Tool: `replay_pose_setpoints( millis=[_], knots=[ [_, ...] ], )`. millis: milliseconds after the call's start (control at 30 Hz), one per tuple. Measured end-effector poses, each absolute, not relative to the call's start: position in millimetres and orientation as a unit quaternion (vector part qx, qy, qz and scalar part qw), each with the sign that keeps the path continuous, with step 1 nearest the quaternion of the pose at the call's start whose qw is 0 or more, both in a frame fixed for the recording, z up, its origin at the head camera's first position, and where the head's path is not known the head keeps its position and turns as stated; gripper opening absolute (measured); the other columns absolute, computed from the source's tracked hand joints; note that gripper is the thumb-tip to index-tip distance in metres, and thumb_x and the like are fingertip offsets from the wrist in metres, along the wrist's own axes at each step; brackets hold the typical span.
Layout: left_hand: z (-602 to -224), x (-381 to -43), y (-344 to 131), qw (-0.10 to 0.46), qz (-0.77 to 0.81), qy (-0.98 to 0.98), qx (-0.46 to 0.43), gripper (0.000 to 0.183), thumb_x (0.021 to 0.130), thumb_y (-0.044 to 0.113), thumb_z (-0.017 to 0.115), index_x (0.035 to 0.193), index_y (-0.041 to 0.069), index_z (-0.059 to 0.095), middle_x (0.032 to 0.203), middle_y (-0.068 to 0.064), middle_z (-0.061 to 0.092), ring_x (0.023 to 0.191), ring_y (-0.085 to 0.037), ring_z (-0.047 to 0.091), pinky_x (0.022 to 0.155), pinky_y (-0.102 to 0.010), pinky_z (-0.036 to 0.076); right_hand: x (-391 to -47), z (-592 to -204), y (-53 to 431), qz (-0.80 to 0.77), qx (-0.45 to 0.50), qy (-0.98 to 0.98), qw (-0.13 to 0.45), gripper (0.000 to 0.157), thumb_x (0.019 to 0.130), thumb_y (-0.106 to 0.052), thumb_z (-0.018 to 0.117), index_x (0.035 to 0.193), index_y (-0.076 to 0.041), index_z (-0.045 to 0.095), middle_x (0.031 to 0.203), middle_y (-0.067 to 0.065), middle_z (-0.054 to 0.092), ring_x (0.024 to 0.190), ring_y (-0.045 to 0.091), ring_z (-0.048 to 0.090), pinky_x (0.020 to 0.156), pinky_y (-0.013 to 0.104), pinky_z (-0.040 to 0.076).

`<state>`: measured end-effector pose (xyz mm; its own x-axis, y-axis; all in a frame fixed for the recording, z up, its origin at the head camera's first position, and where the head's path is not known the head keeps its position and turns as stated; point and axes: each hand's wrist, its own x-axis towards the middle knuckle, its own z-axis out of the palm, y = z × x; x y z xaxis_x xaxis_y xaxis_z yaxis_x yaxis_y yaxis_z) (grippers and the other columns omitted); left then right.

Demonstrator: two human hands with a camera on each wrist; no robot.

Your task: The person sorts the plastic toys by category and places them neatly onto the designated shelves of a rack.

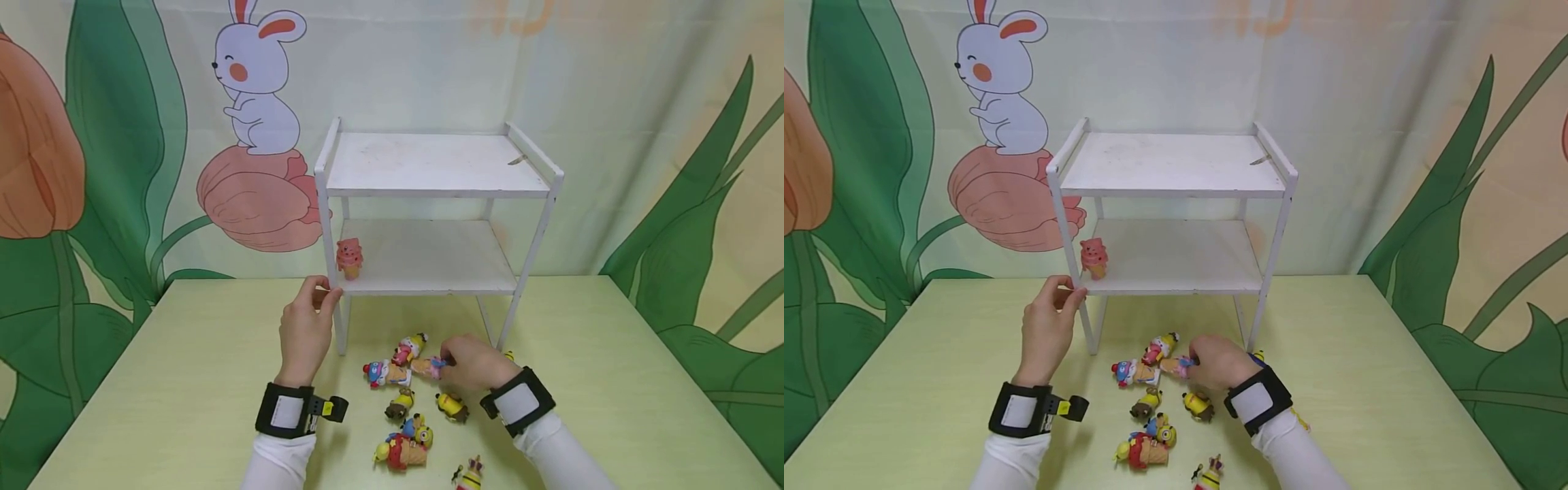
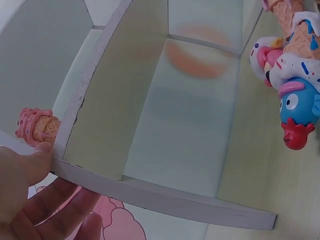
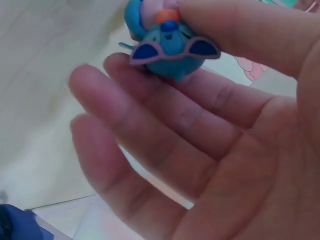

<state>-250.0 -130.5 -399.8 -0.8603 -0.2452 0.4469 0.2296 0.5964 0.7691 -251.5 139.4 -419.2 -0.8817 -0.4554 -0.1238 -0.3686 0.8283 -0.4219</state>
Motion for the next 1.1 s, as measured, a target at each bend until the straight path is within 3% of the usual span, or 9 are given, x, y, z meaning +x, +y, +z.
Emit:
replay_pose_setpoints(
  millis=[467,933,1100],
  knots=[
    [-400.5,-250.4,-130.5,0.26,-0.453,-0.853,0.008,0.024,0.097,0.022,0.063,0.115,0.008,0.059,0.098,-0.014,0.07,0.085,-0.029,0.064,0.069,-0.042,0.049,-247.2,-404.9,138.0,-0.206,-0.229,0.949,0.066,0.01,0.086,-0.014,0.074,0.091,-0.007,0.068,0.083,-0.001,0.063,0.073,0.013,0.056,0.068,0.034,0.049],
    [-400.2,-249.8,-130.2,0.269,-0.446,-0.854,0.0,0.024,0.097,0.023,0.062,0.116,0.007,0.059,0.095,-0.014,0.07,0.081,-0.028,0.063,0.065,-0.038,0.046,-239.9,-389.9,138.4,-0.229,-0.265,0.937,0.017,0.01,0.089,-0.019,0.072,0.084,-0.012,0.068,0.071,-0.007,0.058,0.056,0.008,0.05,0.052,0.026,0.043],
    [-400.0,-250.0,-130.0,0.271,-0.444,-0.854,-0.001,0.024,0.098,0.023,0.062,0.115,0.007,0.059,0.094,-0.014,0.07,0.08,-0.028,0.063,0.064,-0.037,0.045,-233.8,-379.0,137.2,-0.233,-0.284,0.929,-0.035,0.011,0.089,-0.016,0.071,0.094,-0.007,0.07,0.082,-0.002,0.062,0.069,0.012,0.053,0.063,0.03,0.046]
  ],
)
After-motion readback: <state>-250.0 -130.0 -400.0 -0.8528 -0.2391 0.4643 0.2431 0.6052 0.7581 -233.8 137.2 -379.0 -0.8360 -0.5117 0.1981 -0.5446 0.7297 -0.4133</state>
